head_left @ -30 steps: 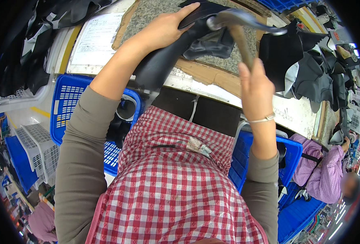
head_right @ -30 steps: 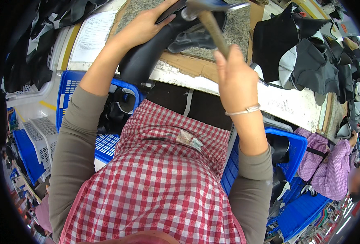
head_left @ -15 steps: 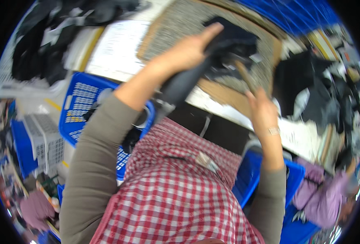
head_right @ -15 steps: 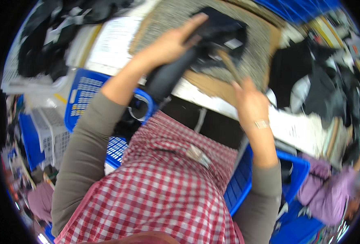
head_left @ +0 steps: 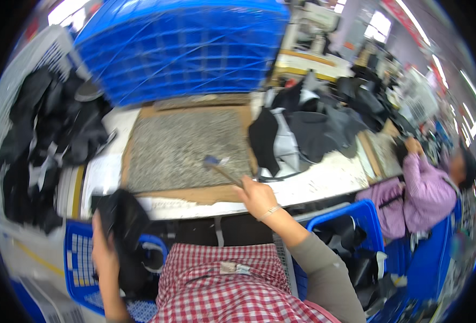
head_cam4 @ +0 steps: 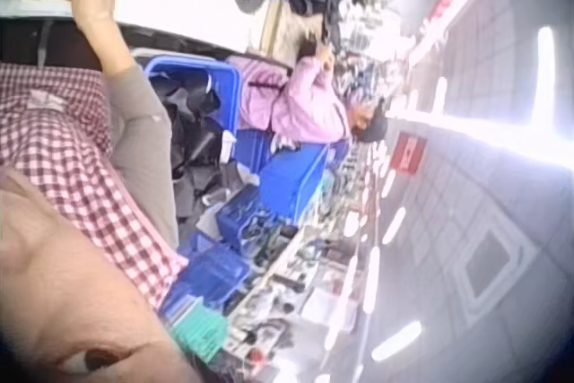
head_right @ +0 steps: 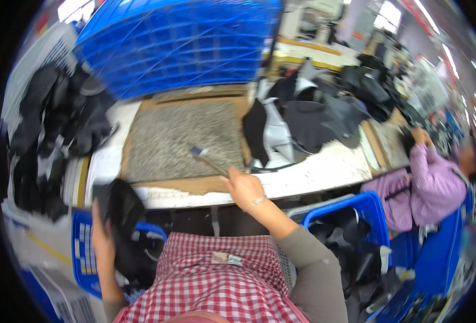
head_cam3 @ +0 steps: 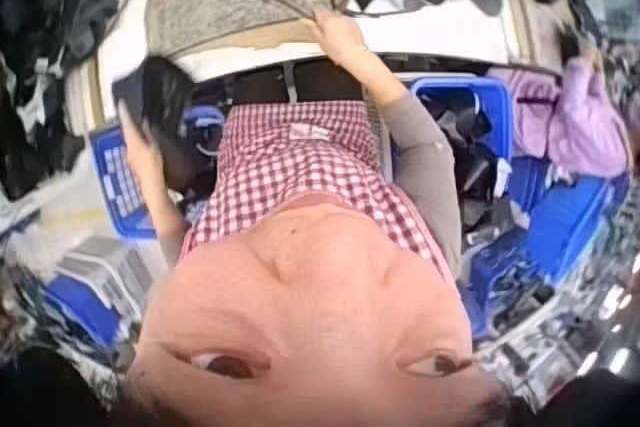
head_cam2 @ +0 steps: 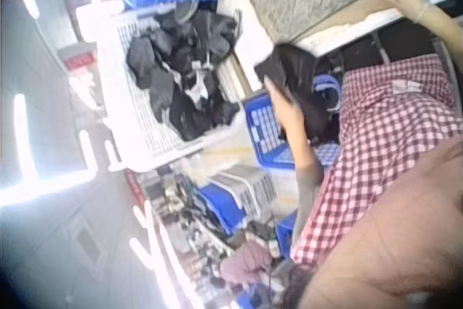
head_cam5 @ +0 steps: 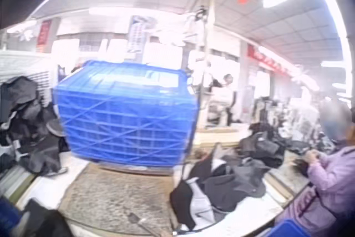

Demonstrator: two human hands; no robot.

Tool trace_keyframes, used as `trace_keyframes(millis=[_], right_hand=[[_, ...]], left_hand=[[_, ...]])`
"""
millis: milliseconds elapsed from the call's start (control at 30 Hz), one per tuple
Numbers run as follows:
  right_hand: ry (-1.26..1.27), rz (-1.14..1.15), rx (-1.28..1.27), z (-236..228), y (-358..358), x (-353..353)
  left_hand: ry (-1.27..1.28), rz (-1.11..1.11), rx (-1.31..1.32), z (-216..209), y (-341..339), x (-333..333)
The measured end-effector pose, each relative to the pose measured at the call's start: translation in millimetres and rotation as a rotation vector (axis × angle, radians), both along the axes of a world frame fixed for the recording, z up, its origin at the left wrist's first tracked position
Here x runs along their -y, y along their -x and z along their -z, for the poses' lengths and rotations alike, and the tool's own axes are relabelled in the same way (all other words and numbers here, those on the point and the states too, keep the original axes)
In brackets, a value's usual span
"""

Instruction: The person repeatedly taps black shoe uppers with a hammer on a workbench, then uses a pen-like tool to mark or score the parts. They handle multiple shoe components, turning them over and placing them into blue baskets.

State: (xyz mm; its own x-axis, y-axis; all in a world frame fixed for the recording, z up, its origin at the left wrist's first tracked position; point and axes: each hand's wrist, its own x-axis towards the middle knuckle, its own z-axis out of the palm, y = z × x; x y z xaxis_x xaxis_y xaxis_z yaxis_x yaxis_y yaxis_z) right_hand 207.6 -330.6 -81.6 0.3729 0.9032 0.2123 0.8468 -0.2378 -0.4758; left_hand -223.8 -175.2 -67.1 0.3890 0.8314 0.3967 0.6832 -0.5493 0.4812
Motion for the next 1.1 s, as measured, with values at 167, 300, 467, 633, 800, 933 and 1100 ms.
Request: trace_keyframes(millis=[167, 300, 467, 633, 800, 933, 1100], right_hand=[[-0.05, 0.038, 0.15, 7, -17, -41], [-0.166, 0.067, 0.162, 32, -13, -94], [-0.083, 0.115, 0.083, 45, 7, -132], [-0.135, 0.036, 0.163, 44, 15, -124], [-0.467, -0.024, 0.266, -11, 4, -80], [-0.854, 0.345, 0.315, -57, -46, -24], [-0.733, 0.492, -0.013, -16, -77, 1]], left_hand=[[0.701, -0.362, -0.96, -5, 179, 49], [0.284, -0.303, -0.473, 18, 175, 13], [0.147, -0.118, -0.104, 33, 67, -101], [0.015, 0.073, 0.01, 40, -57, -149], [-0.012, 0.188, -0.167, 72, -129, -136], [-0.065, 0.152, -0.199, 84, -133, -133], [-0.033, 0.126, -0.241, 84, -133, -138]])
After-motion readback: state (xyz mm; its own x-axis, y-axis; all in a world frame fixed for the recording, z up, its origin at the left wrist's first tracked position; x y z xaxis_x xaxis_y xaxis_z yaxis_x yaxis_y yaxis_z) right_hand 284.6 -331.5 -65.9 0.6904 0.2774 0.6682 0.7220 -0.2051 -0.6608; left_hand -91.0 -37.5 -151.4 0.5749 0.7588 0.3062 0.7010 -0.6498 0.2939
